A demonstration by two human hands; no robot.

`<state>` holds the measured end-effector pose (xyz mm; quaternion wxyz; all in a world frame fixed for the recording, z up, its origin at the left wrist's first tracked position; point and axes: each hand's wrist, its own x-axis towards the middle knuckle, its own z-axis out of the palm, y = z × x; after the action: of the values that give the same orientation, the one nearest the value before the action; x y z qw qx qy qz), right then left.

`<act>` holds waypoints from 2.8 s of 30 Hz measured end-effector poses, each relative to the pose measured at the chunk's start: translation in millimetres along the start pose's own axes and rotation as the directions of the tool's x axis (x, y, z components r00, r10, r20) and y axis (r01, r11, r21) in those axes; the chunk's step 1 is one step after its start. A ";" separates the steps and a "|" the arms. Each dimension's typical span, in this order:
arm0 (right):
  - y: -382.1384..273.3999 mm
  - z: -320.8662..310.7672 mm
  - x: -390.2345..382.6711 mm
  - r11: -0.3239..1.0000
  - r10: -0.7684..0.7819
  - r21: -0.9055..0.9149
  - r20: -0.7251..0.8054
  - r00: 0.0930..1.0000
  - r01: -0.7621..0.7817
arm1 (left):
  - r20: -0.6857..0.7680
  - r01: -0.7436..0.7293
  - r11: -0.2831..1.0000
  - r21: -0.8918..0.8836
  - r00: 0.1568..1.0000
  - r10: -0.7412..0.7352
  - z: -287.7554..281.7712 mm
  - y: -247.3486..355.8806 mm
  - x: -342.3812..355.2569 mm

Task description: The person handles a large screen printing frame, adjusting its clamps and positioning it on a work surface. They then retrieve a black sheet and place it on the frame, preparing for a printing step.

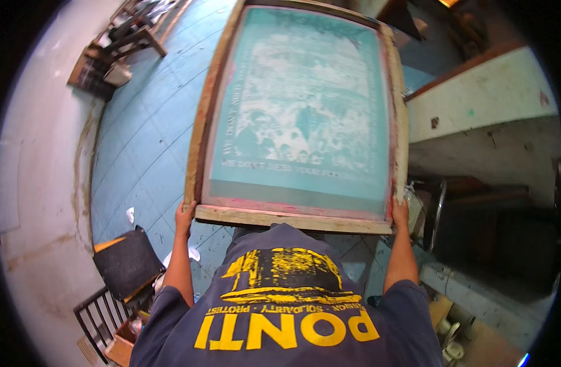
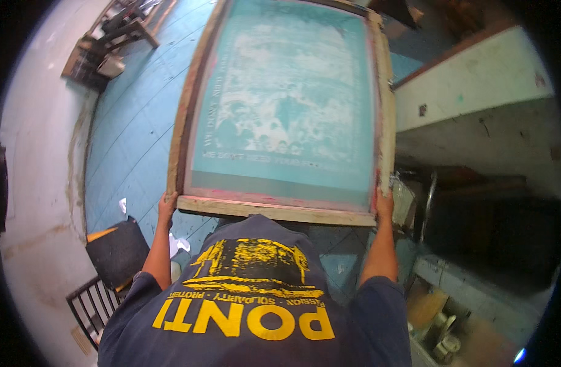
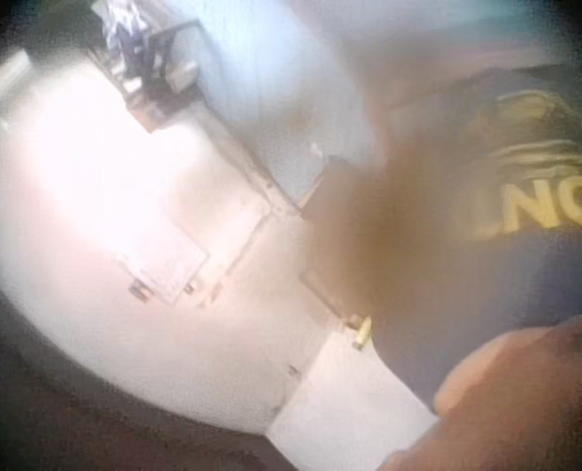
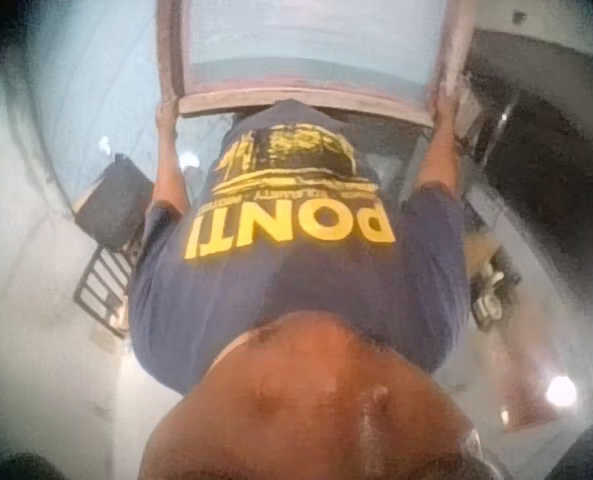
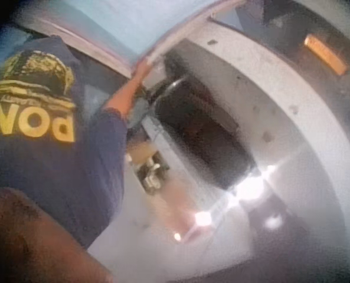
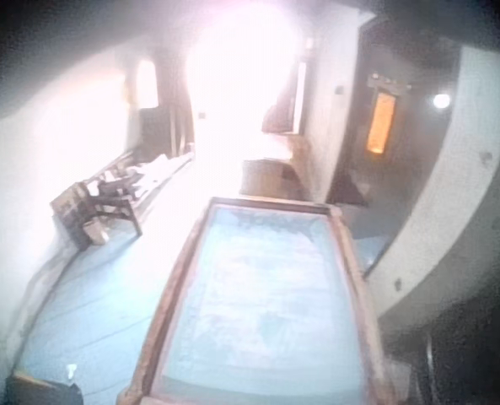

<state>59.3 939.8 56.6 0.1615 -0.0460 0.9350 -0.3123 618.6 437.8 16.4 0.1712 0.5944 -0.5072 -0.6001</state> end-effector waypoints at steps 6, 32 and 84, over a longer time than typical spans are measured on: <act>9.0 11.6 9.0 0.999 -0.022 -0.031 -0.057 0.998 0.021 | -0.109 0.019 0.984 0.178 0.994 0.001 -2.6 5.6 9.2; 7.8 3.7 36.1 0.983 -0.182 0.007 -0.154 0.971 0.185 | -0.092 -0.154 0.635 0.757 0.937 0.337 72.5 11.4 -63.8; 21.0 -31.4 68.9 0.885 -0.223 0.405 -0.066 0.973 0.230 | 0.019 -0.251 0.543 0.801 0.918 0.396 94.6 18.0 -80.1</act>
<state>-15.8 961.6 48.8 0.1217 -0.1171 0.8384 -0.5183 546.3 533.2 53.3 0.0405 0.5510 -0.8038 -0.2205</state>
